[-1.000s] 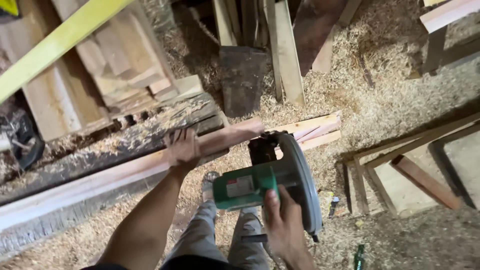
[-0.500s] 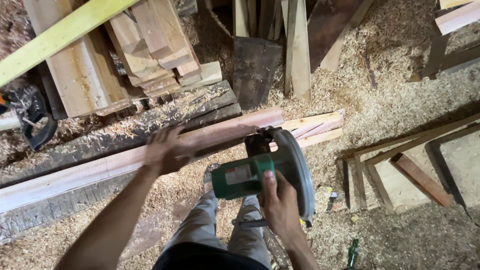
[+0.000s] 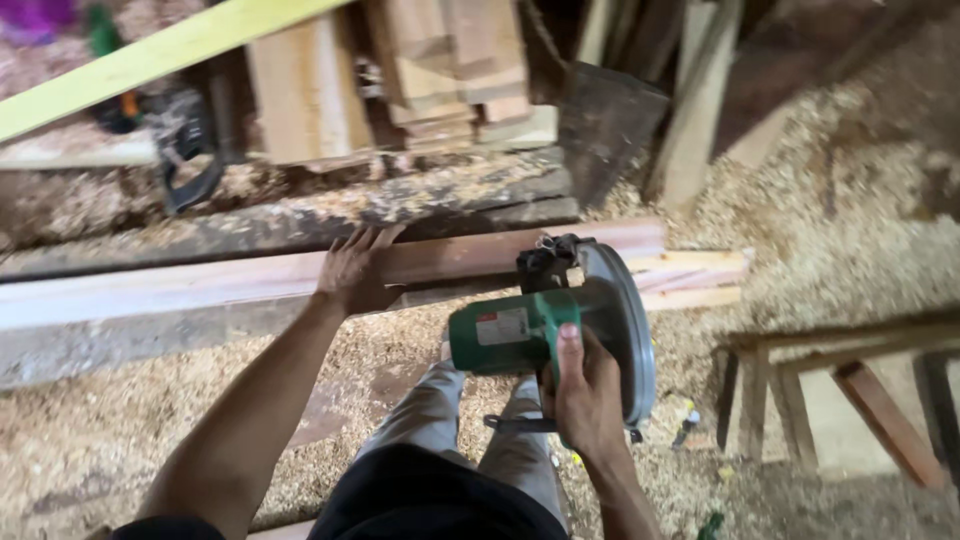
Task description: The person measures a long wooden plank with a tape measure, marks cut lines using a try square and pencil, and cuts the plank into shorter pieces with a circular saw. They then carry the cut planks and lay them side by side across a wooden frame, aligning them to form a slatted panel.
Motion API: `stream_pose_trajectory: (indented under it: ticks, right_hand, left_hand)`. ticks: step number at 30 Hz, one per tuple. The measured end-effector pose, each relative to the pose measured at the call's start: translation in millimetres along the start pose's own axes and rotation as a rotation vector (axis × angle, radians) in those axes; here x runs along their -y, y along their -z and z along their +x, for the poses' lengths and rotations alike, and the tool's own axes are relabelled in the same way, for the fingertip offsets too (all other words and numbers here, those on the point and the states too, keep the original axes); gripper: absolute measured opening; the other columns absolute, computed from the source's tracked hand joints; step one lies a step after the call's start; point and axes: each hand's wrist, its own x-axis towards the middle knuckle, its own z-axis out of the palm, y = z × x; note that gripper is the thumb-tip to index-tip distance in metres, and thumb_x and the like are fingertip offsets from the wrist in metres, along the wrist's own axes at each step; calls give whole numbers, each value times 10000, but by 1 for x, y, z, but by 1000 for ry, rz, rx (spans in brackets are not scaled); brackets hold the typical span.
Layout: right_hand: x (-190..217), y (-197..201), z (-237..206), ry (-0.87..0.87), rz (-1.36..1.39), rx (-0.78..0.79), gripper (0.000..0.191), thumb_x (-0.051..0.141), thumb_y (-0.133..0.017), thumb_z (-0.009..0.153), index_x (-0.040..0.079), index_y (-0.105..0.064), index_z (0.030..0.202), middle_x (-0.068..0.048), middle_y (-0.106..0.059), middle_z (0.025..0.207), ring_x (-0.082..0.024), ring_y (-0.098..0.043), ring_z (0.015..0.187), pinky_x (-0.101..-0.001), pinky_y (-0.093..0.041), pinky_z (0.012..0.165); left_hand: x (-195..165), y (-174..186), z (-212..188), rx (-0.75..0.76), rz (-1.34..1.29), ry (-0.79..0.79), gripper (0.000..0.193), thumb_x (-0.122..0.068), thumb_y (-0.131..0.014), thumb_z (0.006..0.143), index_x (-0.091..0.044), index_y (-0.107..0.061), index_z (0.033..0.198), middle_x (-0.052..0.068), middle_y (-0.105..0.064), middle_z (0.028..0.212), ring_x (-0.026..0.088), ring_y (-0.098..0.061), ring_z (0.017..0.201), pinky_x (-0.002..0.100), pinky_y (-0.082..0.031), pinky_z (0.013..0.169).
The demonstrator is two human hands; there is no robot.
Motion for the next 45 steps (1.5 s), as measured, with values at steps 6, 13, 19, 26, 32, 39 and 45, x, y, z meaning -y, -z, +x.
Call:
stream_pose_trajectory:
  ticks: [6,13,19,26,32,39,45]
  right_hand:
    - [5,-36,-5,9,-100,32,533,464,-363,1043,22,-626,904,-17,-535,572,-103,-486,451,-283,-398,413]
    - [3,-59,-18,-44,-117,55,513,466,-360,1028,57,-652,929,-25,-526,566,-120,-449,436,-298,-346,403]
    - [-10,-49,-30,57,-43,99,530,482,-378,1047,41,-629,893,3,-526,605,-82,-451,484,-272,-355,426]
    - [-18,-6,-41,65,-87,32,607,533,-327,1043,31,-597,834,-19,-495,545,-118,-436,418,-298,-355,387]
    - [-30,52,-43,45,-90,-32,637,562,-288,1003,38,-621,860,-23,-512,518,-130,-458,385,-321,-386,354]
    - [-50,127,-42,57,65,-118,649,540,-333,1047,-29,-605,892,-71,-573,576,-141,-495,429,-299,-394,400]
    - [-55,170,-35,-11,112,-187,595,513,-326,1032,3,-611,918,-76,-573,573,-146,-484,415,-301,-393,389]
  left_hand:
    - [88,22,-48,-10,136,59,1053,-418,-897,684,-209,-320,1539,183,-422,1562,389,-398,1448,522,-319,1224]
    - [170,32,-71,13,287,5,1100,-329,-935,653,-141,-298,1530,211,-510,1419,358,-522,1332,528,-383,1198]
    - [155,32,-68,101,130,143,1120,-217,-902,690,-149,-237,1589,224,-529,1430,373,-534,1350,483,-450,1171]
    - [83,-9,-17,104,-247,278,804,-460,-626,919,-107,-291,1559,235,-456,1493,370,-491,1350,491,-405,1150]
    - [-21,-32,58,122,-251,99,390,-315,-363,1104,-41,-563,1296,170,-643,1175,288,-640,1043,421,-529,829]
    - [-180,-21,74,-191,139,-231,1019,-213,-900,562,17,-405,1422,284,-619,1179,423,-634,1080,585,-518,916]
    - [-281,-24,104,-51,61,-204,791,-49,-778,743,32,-376,1419,309,-561,1354,429,-563,1261,567,-467,1038]
